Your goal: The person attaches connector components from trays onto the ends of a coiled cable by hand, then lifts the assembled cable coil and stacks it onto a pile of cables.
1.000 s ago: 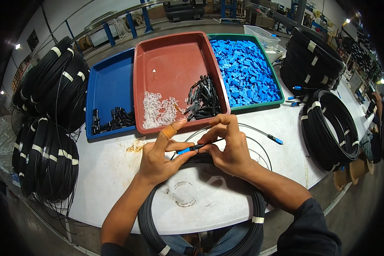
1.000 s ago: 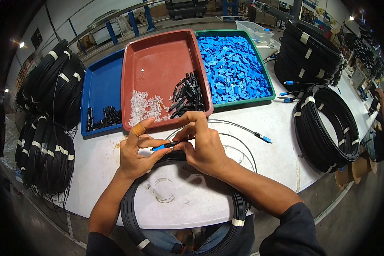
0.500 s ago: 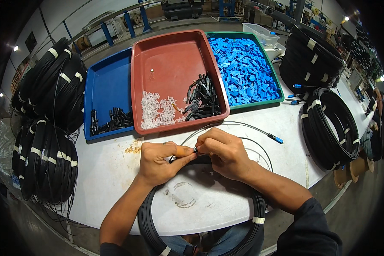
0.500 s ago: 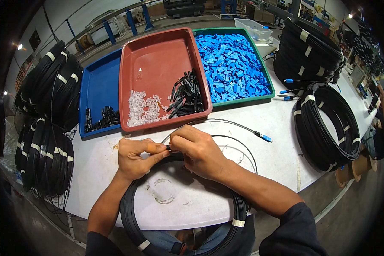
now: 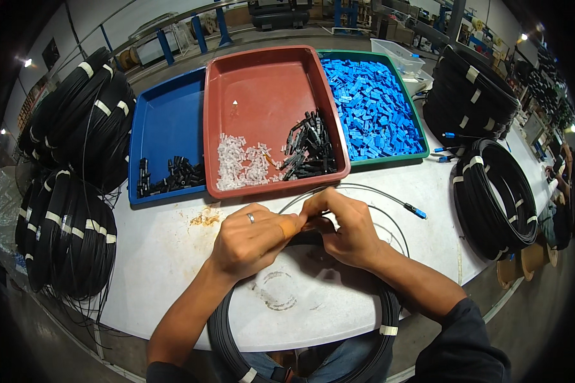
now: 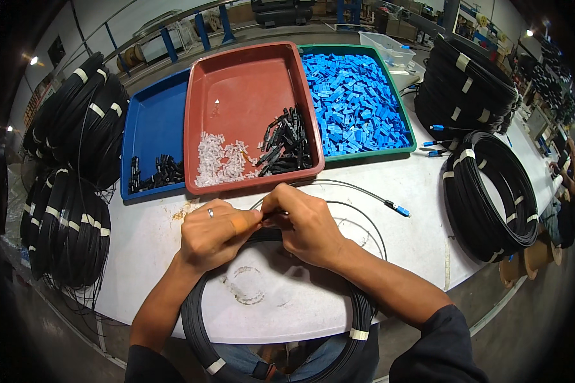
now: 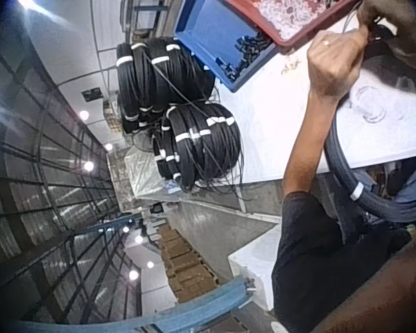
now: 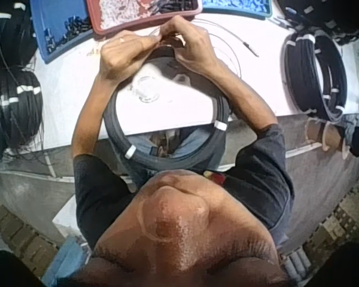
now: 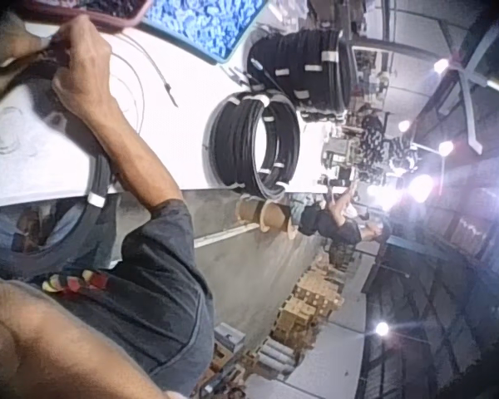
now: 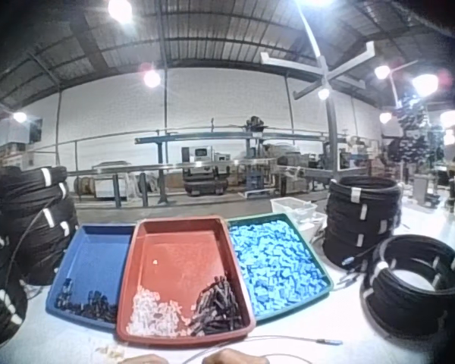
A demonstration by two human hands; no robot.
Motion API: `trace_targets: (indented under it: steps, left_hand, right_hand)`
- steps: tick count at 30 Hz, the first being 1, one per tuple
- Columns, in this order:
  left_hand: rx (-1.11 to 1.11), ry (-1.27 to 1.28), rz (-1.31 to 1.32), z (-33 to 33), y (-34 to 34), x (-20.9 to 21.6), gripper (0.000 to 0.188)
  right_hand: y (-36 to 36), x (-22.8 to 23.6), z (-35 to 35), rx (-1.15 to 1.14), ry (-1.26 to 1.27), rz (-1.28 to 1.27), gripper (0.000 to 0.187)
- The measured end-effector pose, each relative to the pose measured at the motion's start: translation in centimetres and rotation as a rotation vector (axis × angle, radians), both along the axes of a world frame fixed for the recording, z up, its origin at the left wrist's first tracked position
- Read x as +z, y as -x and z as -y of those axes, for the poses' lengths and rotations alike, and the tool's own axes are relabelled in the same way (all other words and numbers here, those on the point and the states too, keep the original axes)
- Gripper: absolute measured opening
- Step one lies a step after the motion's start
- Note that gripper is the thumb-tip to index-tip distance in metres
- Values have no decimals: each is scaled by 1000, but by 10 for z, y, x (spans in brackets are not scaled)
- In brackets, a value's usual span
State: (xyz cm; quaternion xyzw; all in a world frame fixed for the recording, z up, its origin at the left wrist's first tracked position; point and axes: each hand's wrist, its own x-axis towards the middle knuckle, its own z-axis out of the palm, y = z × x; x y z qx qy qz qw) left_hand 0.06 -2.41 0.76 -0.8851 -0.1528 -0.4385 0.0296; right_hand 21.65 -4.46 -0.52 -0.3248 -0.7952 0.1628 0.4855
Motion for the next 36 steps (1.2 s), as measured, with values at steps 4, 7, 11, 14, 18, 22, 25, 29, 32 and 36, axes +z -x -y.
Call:
trace_targets:
  steps: [4,7,11,14,18,22,25,29,32,36]
  left_hand:
    - [30,307,197,0,-5,-11,85]
    - [43,265,113,-4,1,-12,102]
    - [21,239,98,-6,1,-13,101]
    - [27,234,108,-6,-1,-15,100]
    - [50,316,84,0,-1,-8,98]
    - [127,532,219,7,4,-4,92]
    - [131,703,425,3,17,0,71]
    - [72,765,586,0,36,18,48]
    - [154,796,563,32,52,34,48]
    - [424,718,481,117,76,9,45]
  right_hand:
    - [1,-1,3,-36,120,-84,56]
    - [0,-4,-4,-23,78,-99,68]
    - [2,-3,-3,-12,116,-118,69]
    - [1,-3,-1,-20,153,-120,70]
    - [1,1,-1,-13,210,-25,63]
    - [-1,0,-2,2,285,81,45]
    - [1,-1,-5,28,209,211,36]
    - [2,-7,-8,113,286,146,23]
    - [2,9,-5,106,342,275,22]
    - [-1,7,-6,177,305,330,49]
